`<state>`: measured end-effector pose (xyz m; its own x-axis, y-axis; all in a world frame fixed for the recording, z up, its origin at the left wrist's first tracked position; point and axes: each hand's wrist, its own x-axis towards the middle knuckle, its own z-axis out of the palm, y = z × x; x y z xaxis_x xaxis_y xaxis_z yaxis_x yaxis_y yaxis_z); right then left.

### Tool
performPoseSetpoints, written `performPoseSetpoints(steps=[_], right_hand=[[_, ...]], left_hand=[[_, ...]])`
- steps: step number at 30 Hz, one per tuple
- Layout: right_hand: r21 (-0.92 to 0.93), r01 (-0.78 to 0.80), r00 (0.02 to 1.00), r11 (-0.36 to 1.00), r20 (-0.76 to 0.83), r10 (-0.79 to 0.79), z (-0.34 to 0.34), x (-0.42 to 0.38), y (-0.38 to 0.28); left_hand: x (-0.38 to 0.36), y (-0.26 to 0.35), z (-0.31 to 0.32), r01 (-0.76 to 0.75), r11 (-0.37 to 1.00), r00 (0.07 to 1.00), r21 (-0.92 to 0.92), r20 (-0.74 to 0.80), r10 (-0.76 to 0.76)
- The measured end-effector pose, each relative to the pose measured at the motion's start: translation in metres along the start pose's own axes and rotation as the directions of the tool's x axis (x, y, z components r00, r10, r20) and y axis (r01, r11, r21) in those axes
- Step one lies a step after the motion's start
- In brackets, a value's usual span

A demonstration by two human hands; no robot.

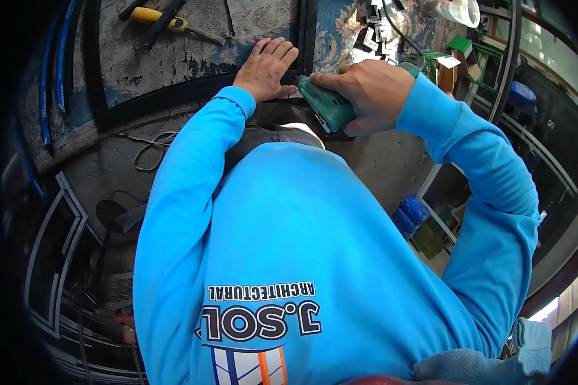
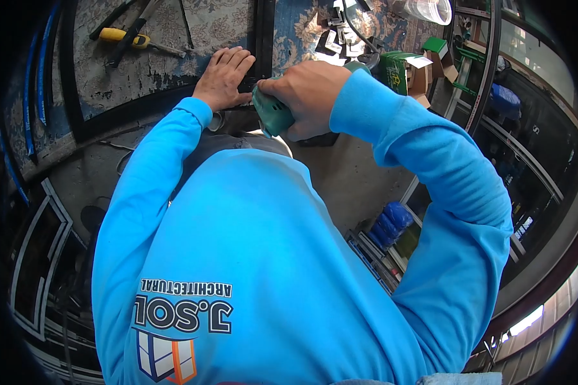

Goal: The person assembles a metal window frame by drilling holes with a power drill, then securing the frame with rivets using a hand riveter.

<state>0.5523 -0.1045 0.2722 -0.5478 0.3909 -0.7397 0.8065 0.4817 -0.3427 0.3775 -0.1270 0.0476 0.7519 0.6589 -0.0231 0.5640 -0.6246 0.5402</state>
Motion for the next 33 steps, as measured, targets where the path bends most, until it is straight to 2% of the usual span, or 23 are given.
performPoseSetpoints(steps=[3,6,8,12,15,16,20,21,22,25,27,28,31,32,33], right_hand=[[0.021,0.010,1.000,1.000,-0.022,-0.010,0.010,-0.003,0.004],[0.127,0.053,0.994,0.990,-0.106,-0.039,0.012,-0.007,0.011],[0.183,-0.004,0.998,0.983,-0.053,0.014,0.007,-0.012,0.007],[0.238,0.006,0.998,0.971,-0.060,0.009,0.011,-0.021,0.011],[0.252,-0.010,0.997,0.968,-0.074,0.029,-0.004,-0.051,0.010],[0.243,-0.005,0.992,0.970,-0.121,0.036,-0.012,-0.066,0.011],[0.262,-0.069,0.969,0.963,-0.213,0.128,-0.005,-0.102,0.029],[0.344,-0.113,0.978,0.932,-0.129,0.166,0.007,-0.101,0.044],[0.398,-0.034,0.968,0.917,-0.214,0.129,0.026,-0.095,0.063],[0.482,-0.037,0.945,0.876,-0.269,0.188,0.068,-0.069,0.082],[0.365,-0.121,0.908,0.923,-0.336,0.251,0.098,-0.052,0.089],[0.364,-0.117,0.902,0.924,-0.351,0.252,0.109,-0.047,0.091],[0.265,-0.076,0.773,0.961,-0.593,0.225,0.140,-0.028,0.105],[0.265,-0.075,0.768,0.961,-0.600,0.225,0.149,-0.022,0.109],[0.287,-0.066,0.746,0.956,-0.622,0.238,0.157,-0.015,0.114]], left_hand=[[0.000,0.000,0.003,-0.003,1.000,1.000,0.006,-0.009,0.003],[0.001,-0.001,0.002,0.007,1.000,1.000,0.029,0.008,-0.007],[0.001,0.001,0.001,0.007,0.999,1.000,0.036,0.017,-0.008],[0.002,0.003,-0.002,0.012,0.998,0.999,0.060,0.046,-0.014],[0.003,0.003,0.002,0.010,0.998,1.000,0.057,-0.002,-0.010],[0.004,0.002,0.002,0.008,0.998,1.000,0.069,-0.020,-0.007],[0.006,0.003,0.006,-0.015,0.993,0.999,0.119,-0.046,0.020],[0.006,0.004,0.006,-0.010,0.991,0.999,0.132,-0.048,0.016],[0.007,0.005,0.006,-0.026,0.990,0.999,0.139,-0.035,0.031],[0.009,0.008,0.000,-0.006,0.992,0.999,0.122,-0.043,0.011],[0.008,0.010,0.000,0.024,0.992,0.999,0.122,-0.026,-0.021],[0.009,0.010,0.000,0.018,0.990,0.999,0.137,-0.028,-0.014],[0.009,0.010,-0.009,-0.002,0.998,1.000,0.068,0.004,0.001],[0.007,0.010,-0.011,-0.005,0.997,1.000,0.076,0.003,0.005],[0.006,0.007,-0.015,-0.001,1.000,1.000,0.009,-0.019,0.001]])
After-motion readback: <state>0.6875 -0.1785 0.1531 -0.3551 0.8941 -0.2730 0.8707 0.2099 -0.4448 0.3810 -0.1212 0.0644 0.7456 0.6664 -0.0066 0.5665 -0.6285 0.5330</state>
